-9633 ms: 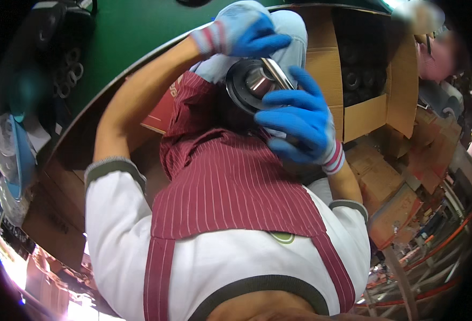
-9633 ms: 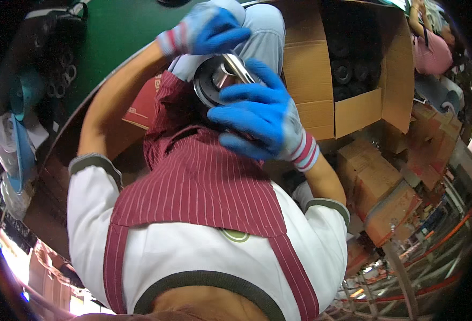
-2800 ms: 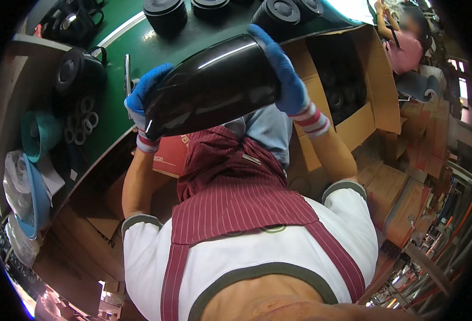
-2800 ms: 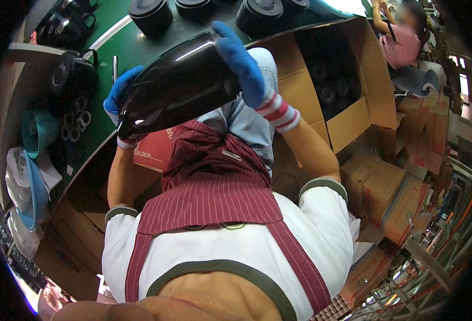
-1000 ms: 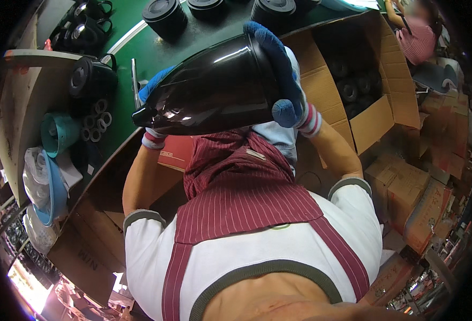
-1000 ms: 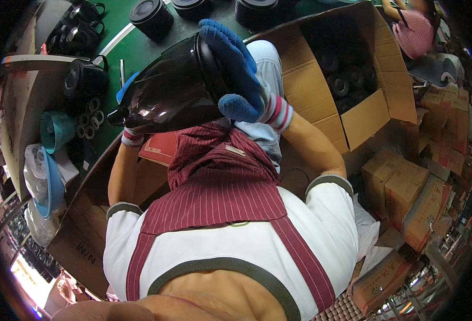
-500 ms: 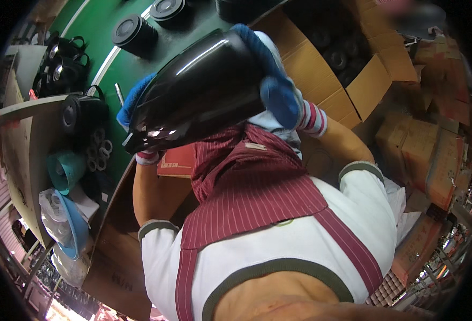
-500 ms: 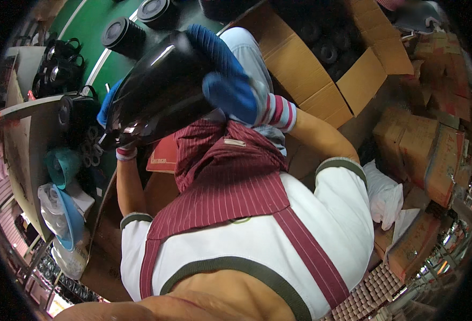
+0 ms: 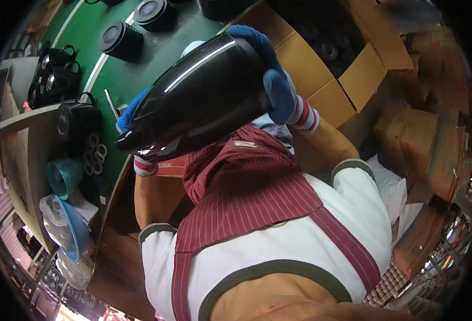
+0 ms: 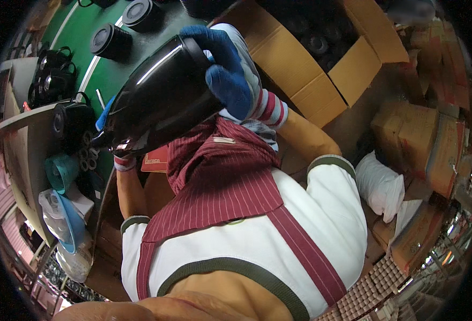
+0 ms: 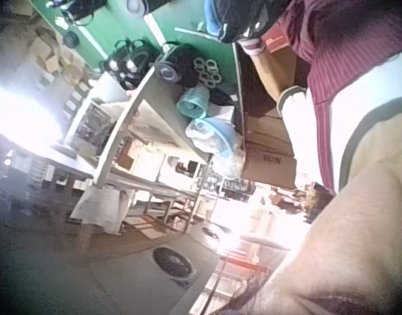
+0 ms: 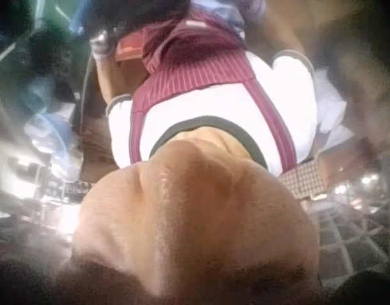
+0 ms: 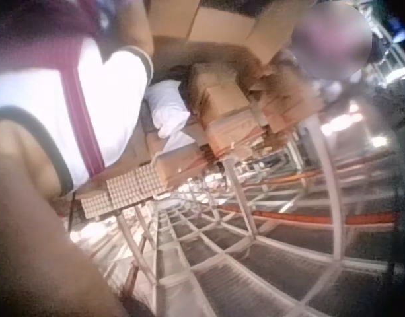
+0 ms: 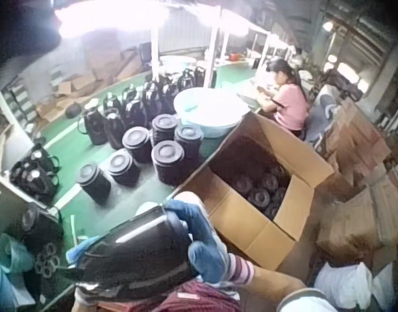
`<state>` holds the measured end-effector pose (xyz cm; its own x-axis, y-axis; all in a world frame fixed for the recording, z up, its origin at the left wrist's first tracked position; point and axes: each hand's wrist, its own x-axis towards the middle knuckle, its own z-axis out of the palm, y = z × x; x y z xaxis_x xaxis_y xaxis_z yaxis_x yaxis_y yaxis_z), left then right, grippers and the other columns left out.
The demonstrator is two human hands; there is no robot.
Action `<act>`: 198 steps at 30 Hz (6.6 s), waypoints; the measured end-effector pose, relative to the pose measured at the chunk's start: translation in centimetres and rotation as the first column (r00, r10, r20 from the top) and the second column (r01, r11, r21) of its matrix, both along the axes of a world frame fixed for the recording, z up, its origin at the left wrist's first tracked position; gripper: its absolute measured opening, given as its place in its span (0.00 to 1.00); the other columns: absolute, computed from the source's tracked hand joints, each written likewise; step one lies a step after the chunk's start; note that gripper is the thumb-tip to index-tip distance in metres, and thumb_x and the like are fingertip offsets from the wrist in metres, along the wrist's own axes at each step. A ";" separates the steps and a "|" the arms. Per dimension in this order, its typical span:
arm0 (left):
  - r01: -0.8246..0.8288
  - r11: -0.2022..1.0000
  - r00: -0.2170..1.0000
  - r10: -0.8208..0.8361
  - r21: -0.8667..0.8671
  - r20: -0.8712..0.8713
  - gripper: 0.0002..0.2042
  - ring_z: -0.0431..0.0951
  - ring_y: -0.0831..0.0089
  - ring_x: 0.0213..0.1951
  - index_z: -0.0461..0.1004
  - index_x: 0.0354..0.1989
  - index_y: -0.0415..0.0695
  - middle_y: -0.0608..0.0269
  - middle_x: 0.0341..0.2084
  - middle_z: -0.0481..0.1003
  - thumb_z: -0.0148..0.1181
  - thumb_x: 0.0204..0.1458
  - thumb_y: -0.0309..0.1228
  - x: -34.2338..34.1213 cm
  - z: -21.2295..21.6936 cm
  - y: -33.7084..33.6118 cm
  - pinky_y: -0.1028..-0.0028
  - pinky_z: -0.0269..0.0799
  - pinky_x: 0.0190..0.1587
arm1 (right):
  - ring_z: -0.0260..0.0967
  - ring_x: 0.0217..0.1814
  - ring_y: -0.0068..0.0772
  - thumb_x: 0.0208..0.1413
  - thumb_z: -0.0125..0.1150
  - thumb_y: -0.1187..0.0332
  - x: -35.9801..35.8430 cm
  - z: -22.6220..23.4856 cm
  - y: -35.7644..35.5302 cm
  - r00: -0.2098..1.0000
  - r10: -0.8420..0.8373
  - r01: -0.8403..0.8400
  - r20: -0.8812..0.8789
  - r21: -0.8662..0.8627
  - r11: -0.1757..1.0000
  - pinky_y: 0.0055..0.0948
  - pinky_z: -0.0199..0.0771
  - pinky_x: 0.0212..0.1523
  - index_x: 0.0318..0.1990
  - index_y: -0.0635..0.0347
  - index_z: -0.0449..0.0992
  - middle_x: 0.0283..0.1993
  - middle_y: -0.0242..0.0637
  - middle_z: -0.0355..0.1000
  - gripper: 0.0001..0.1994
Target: The person sits on the floor and repeatedly picks up black kettles, inserts a metal rod into the base, and places them on a green workbench. The person handles the kettles one at a time, rotating them to align the rod before setting them down.
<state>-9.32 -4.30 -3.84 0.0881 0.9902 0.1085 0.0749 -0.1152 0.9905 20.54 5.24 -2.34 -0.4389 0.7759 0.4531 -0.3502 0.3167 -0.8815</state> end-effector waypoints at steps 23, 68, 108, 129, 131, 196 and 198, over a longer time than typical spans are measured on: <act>0.082 0.970 0.995 -0.093 0.228 0.039 0.29 0.82 0.63 0.49 0.71 0.66 0.40 0.52 0.49 0.80 0.71 0.55 0.31 10.0 8.0 3.6 0.67 0.78 0.54 | 0.67 0.69 0.44 0.73 0.42 0.47 5.1 -10.5 0.5 0.614 0.167 -0.649 -0.771 -0.374 0.662 0.43 0.76 0.65 0.70 0.60 0.61 0.69 0.46 0.66 0.29; 0.240 0.953 0.613 -0.296 -0.184 -0.732 0.26 0.85 0.49 0.40 0.69 0.67 0.51 0.47 0.40 0.82 0.65 0.60 0.38 8.9 3.2 6.6 0.60 0.82 0.43 | 0.62 0.74 0.51 0.63 0.32 0.26 2.6 -8.5 0.8 0.997 0.047 -0.080 -0.069 -0.629 0.773 0.43 0.63 0.74 0.78 0.57 0.43 0.72 0.57 0.61 0.49; 0.386 0.914 0.754 -0.236 0.124 -0.613 0.17 0.75 0.62 0.24 0.80 0.36 0.43 0.57 0.23 0.75 0.49 0.68 0.41 4.7 -1.8 8.5 0.67 0.73 0.32 | 0.68 0.29 0.37 0.41 0.68 0.77 2.1 -2.1 1.3 0.843 0.524 -0.538 0.125 0.240 0.808 0.51 0.72 0.61 0.11 0.54 0.66 0.16 0.32 0.59 0.16; 0.393 0.836 0.898 -0.260 0.384 -0.354 0.25 0.71 0.53 0.14 0.79 0.15 0.46 0.50 0.13 0.73 0.54 0.62 0.48 4.3 -4.5 12.6 0.59 0.68 0.21 | 0.60 0.16 0.27 0.44 0.72 0.72 -3.0 2.6 1.6 0.500 0.417 -0.839 0.759 0.306 0.449 0.34 0.76 0.43 0.06 0.50 0.62 0.08 0.26 0.58 0.24; 0.424 0.854 0.757 -0.152 0.301 -0.636 0.26 0.74 0.60 0.16 0.82 0.24 0.45 0.55 0.16 0.77 0.50 0.64 0.52 3.3 -2.6 12.7 0.64 0.69 0.22 | 0.58 0.14 0.30 0.42 0.73 0.71 -3.1 2.8 0.9 0.477 0.424 -0.834 0.769 0.245 0.494 0.30 0.73 0.37 0.05 0.48 0.59 0.07 0.27 0.53 0.26; -0.891 0.455 0.431 0.845 0.001 -0.315 0.19 0.72 0.77 0.25 0.74 0.58 0.41 0.66 0.27 0.75 0.64 0.62 0.36 -16.8 -19.7 -1.7 0.75 0.68 0.28 | 0.61 0.73 0.65 0.37 0.83 0.49 1.7 -5.3 -3.8 0.844 -0.153 -0.151 0.515 0.501 0.852 0.60 0.64 0.71 0.63 0.43 0.77 0.71 0.40 0.67 0.40; -0.887 0.432 0.316 0.824 0.161 -0.470 0.23 0.79 0.70 0.34 0.73 0.61 0.41 0.59 0.35 0.80 0.64 0.60 0.38 -17.9 -21.6 -1.7 0.69 0.75 0.39 | 0.59 0.75 0.63 0.44 0.76 0.56 2.1 -3.1 -4.7 0.836 -0.170 -0.240 0.522 0.626 0.742 0.63 0.63 0.71 0.63 0.40 0.75 0.71 0.38 0.66 0.33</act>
<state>-27.21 -5.98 -25.48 -0.8144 0.5400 0.2127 0.4586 0.3742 0.8060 22.61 0.54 -5.46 -0.7766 0.3565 0.5194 0.0667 0.8664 -0.4949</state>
